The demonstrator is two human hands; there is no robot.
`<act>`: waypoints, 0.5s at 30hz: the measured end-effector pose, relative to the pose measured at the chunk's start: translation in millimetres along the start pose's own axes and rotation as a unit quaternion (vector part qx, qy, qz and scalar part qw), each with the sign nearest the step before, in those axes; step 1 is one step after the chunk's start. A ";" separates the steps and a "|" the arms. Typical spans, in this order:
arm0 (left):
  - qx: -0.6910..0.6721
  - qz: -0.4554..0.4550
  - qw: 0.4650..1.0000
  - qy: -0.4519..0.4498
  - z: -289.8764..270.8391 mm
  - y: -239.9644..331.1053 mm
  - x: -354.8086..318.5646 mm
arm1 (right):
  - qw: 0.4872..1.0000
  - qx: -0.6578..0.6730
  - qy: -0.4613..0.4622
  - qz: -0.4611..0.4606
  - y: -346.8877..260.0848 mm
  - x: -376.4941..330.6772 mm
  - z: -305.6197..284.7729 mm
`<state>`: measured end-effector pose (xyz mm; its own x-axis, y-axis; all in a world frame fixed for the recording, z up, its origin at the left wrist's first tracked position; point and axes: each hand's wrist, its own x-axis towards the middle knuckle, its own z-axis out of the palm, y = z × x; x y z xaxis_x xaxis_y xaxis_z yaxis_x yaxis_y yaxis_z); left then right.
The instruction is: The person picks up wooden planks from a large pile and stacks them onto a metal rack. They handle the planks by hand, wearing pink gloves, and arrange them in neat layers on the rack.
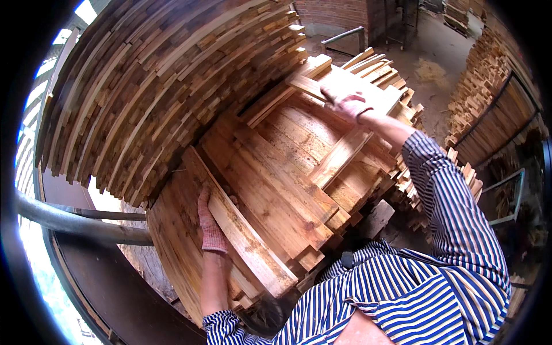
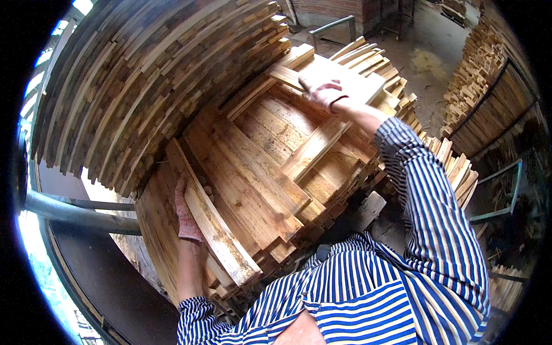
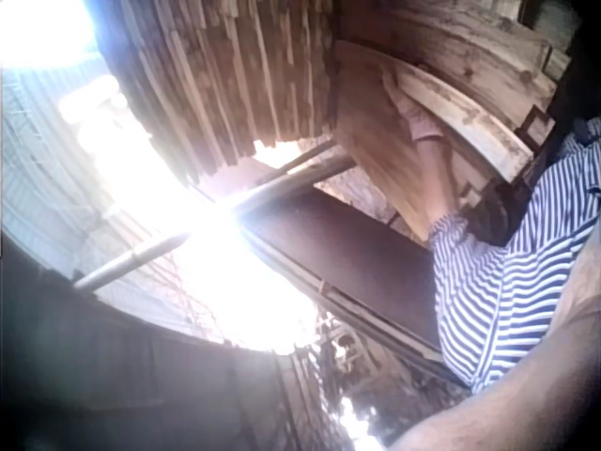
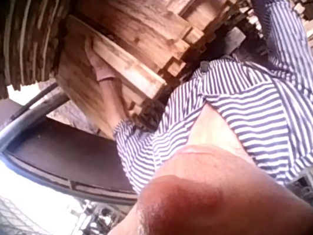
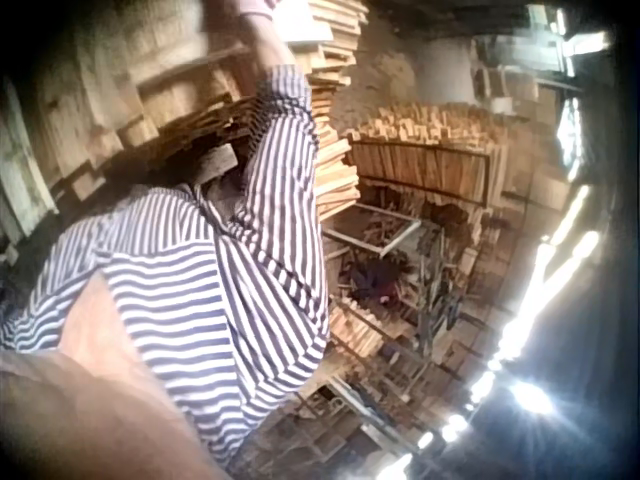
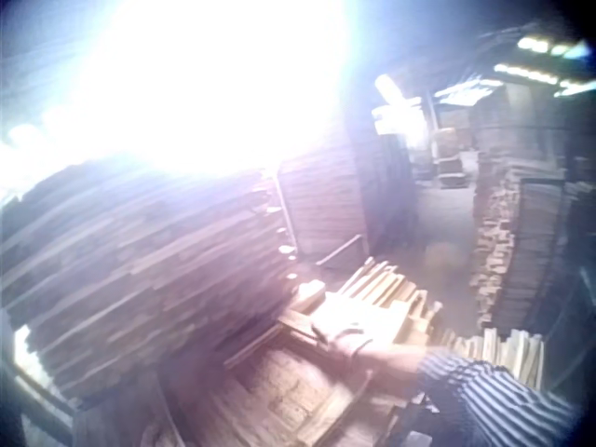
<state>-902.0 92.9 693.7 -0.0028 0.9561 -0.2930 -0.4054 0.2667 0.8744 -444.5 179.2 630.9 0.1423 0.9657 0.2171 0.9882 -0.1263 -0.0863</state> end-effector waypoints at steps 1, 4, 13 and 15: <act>0.013 -0.006 1.000 -0.001 1.2 0.5 2.2 | 0.999 0.021 -0.029 0.019 9.1 -3.8 -5.6; 0.006 -0.018 1.000 -0.005 -2.6 -1.7 6.1 | 0.990 0.115 -0.078 -0.020 -16.8 -10.0 -6.8; 0.044 -0.007 0.999 0.016 15.5 -11.5 28.0 | 0.980 0.160 -0.087 -0.075 -166.9 5.2 0.8; 0.066 0.004 0.995 0.078 -1.3 -2.4 8.4 | 0.963 0.166 -0.161 -0.138 -214.3 -48.7 -73.4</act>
<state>-902.3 100.2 688.6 -0.1516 0.9302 -0.3342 -0.2810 0.2836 0.9168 -659.1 142.6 710.3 -0.2004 0.9792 -0.0328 0.9063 0.1726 -0.3857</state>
